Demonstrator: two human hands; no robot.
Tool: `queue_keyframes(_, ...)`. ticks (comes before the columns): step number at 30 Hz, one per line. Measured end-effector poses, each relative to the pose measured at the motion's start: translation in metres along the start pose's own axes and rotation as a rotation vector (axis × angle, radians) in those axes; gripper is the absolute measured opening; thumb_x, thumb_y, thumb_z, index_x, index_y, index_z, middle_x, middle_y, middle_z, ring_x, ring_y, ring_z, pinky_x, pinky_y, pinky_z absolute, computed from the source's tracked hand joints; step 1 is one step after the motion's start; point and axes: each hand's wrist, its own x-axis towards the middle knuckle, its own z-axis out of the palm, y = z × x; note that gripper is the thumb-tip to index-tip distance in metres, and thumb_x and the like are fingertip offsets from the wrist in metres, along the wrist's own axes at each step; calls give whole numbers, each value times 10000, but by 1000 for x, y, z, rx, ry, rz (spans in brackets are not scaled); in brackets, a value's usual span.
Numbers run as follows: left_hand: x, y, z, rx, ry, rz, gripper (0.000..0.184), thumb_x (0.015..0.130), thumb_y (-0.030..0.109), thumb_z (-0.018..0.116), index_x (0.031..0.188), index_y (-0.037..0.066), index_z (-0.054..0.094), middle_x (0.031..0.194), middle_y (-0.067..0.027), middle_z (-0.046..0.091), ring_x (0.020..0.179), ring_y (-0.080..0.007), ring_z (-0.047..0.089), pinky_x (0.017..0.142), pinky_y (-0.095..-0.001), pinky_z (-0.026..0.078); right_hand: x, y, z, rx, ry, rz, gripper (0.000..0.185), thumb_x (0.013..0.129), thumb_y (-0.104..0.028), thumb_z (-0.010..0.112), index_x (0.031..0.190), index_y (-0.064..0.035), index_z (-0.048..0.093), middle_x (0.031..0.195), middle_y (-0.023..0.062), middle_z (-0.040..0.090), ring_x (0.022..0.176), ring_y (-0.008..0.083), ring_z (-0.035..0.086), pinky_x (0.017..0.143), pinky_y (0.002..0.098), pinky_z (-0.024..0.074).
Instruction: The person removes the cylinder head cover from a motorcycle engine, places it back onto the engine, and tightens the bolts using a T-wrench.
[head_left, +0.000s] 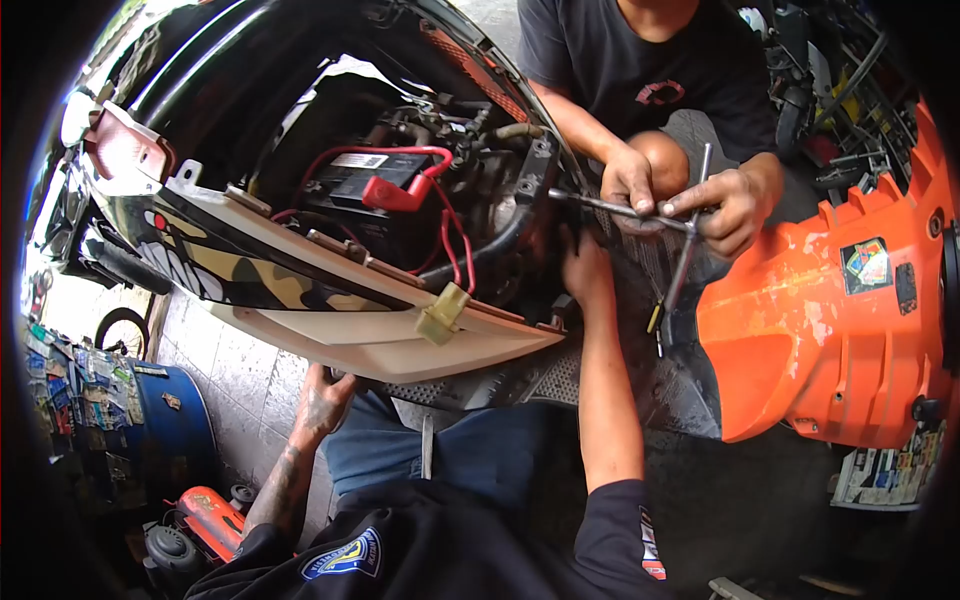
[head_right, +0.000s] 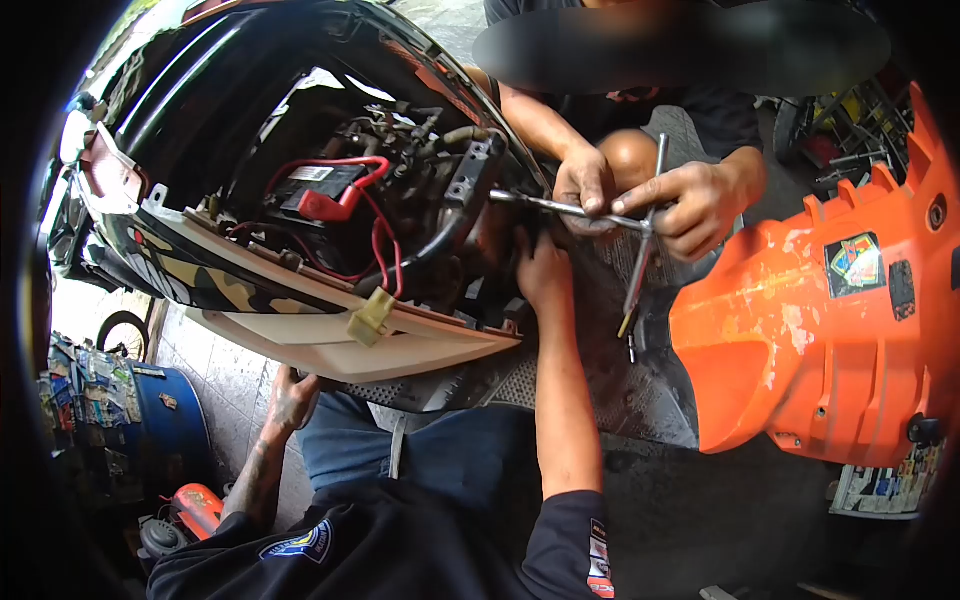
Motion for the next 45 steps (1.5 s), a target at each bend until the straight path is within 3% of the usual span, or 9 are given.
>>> queue_keyframes(3, 3, -8, -5, 433, 67, 423, 183, 745, 91, 575, 876, -31, 613, 790, -165, 629, 716, -258, 612, 699, -335, 481, -3, 10, 3, 250, 51, -251, 408, 933, -354, 484, 1156, -17, 541, 951, 294, 604, 936, 445, 567, 754, 519, 446)
queue_keyframes(12, 5, 21, -3, -151, 72, -160, 114, 720, 2, 553, 818, -7, 610, 783, -153, 600, 739, -294, 602, 680, -354, 482, 0, 10, 2, 154, -16, -146, 359, 950, -314, 472, 1106, -18, 601, 1015, 275, 605, 1013, 425, 551, 805, 465, 458)
queue_keyframes(14, 4, -4, -6, 472, 49, 505, 147, 736, 53, 559, 846, -22, 621, 789, -149, 638, 726, -255, 619, 694, -345, 487, 2, 9, 6, 249, 94, -265, 376, 946, -339, 469, 1044, -11, 624, 962, 293, 599, 944, 451, 563, 764, 497, 456)
queue_keyframes(20, 3, 15, 1, -266, 74, -256, 266, 760, 128, 595, 924, -81, 617, 896, -204, 656, 850, -278, 636, 762, -351, 488, 10, 17, 5, 19, -57, -118, 369, 955, -288, 472, 1178, -7, 555, 1053, 279, 598, 1061, 421, 539, 836, 432, 455)
queue_keyframes(27, 0, -27, -5, 584, 22, 472, 230, 743, 99, 582, 919, -45, 613, 848, -227, 634, 817, -315, 631, 737, -374, 489, 15, 14, -2, 16, -185, -45, 437, 958, -364, 437, 1250, -48, 516, 1073, 296, 580, 1071, 439, 518, 871, 459, 445)
queue_keyframes(29, 4, 13, -3, -129, 43, -121, 210, 741, 77, 580, 913, -38, 618, 855, -221, 634, 823, -325, 629, 734, -379, 493, 8, 12, -1, -38, -203, 38, 414, 958, -353, 442, 1222, -53, 551, 1113, 293, 570, 1091, 424, 519, 890, 448, 442)
queue_keyframes(34, 1, -13, 5, -269, 87, -264, 265, 776, 109, 588, 978, -63, 603, 929, -176, 654, 838, -244, 629, 771, -339, 488, 12, 26, 11, 153, -7, -270, 429, 957, -348, 437, 1131, 15, 581, 1033, 319, 580, 1060, 433, 531, 869, 483, 440)
queue_keyframes(41, -1, -54, 3, 340, 58, 353, 284, 847, 110, 603, 1069, -56, 541, 996, -151, 595, 877, -217, 587, 789, -331, 477, 2, 22, 10, 137, -63, -133, 362, 947, -313, 439, 1057, -17, 616, 1064, 291, 581, 1039, 453, 530, 864, 490, 445)
queue_keyframes(45, -2, -37, 10, -85, 76, 37, 299, 841, 121, 624, 1073, -50, 543, 966, -135, 594, 849, -225, 581, 785, -342, 474, 7, 13, 0, 84, -153, -71, 383, 934, -338, 458, 1123, -30, 585, 1050, 285, 586, 1019, 449, 538, 859, 506, 442)
